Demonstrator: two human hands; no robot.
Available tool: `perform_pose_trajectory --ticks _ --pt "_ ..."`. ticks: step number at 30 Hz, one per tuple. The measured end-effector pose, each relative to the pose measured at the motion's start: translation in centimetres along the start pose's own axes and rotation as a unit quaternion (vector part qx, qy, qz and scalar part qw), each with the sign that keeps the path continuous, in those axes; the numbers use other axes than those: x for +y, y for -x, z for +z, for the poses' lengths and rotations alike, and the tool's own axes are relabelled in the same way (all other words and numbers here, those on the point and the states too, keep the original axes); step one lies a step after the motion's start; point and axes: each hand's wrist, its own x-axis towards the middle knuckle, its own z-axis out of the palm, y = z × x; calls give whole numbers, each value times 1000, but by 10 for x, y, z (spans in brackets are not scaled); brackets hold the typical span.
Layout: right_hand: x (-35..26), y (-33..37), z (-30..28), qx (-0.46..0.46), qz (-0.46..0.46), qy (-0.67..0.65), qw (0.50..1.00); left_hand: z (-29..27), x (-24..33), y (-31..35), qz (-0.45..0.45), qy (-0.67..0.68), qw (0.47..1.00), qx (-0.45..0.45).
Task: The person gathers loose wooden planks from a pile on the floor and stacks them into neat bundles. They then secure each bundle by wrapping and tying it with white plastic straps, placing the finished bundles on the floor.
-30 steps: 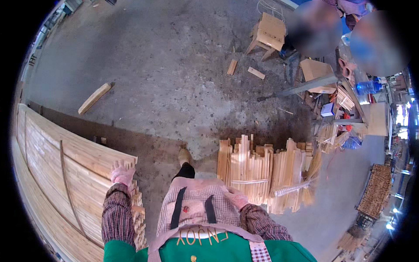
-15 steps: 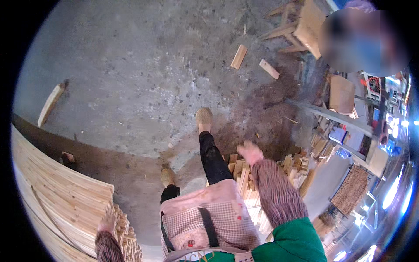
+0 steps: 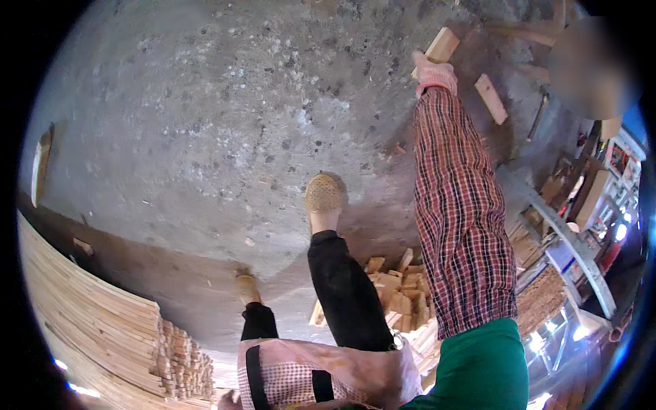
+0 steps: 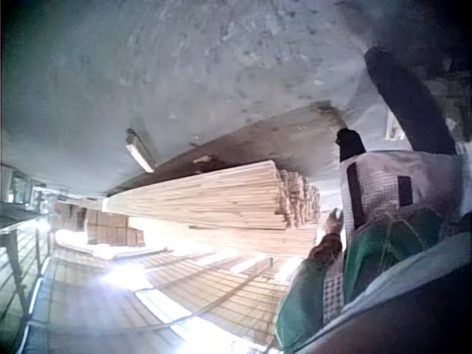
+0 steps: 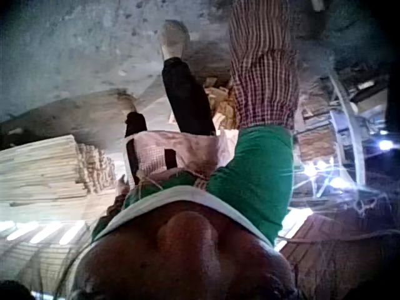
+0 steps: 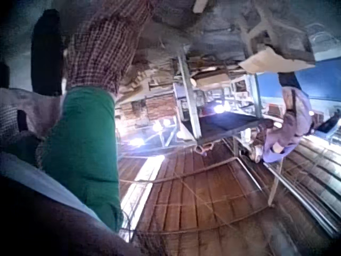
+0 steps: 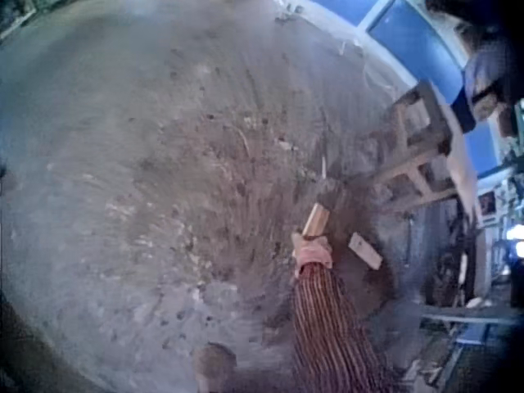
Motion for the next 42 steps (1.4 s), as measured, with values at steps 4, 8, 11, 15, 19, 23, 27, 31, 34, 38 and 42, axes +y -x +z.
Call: perform_pose_trajectory --ticks 4,8,11,15,19,23,27,31,34,38,42 --pt "79 -4 20 4 -128 -15 992 8 110 -31 111 71 991 -14" --pt "183 149 22 -216 -439 94 867 -21 109 -38 195 27 980 -1" --pt "268 293 -24 -193 -344 -159 905 -59 97 -49 269 -43 962 13" --pt "422 461 -151 -213 -130 -314 916 -130 75 -36 323 -161 930 66" --pt "582 625 -231 -316 -31 -451 834 -202 53 21 362 -247 887 147" --pt "713 790 -233 -290 123 -500 807 -219 32 110 425 -303 830 196" --pt "821 965 -169 -233 366 -647 627 -127 -4 182 478 -346 792 155" --pt "917 1081 -144 -121 452 -745 475 3 -76 248 520 -380 756 119" --pt "1014 1150 -114 -44 470 -732 491 148 -131 273 570 -422 698 100" --pt "1140 1204 -95 -61 454 -572 680 348 -204 327 580 -539 611 6" --pt "1250 1198 -131 -77 382 -459 798 510 -270 424 634 -605 475 -83"
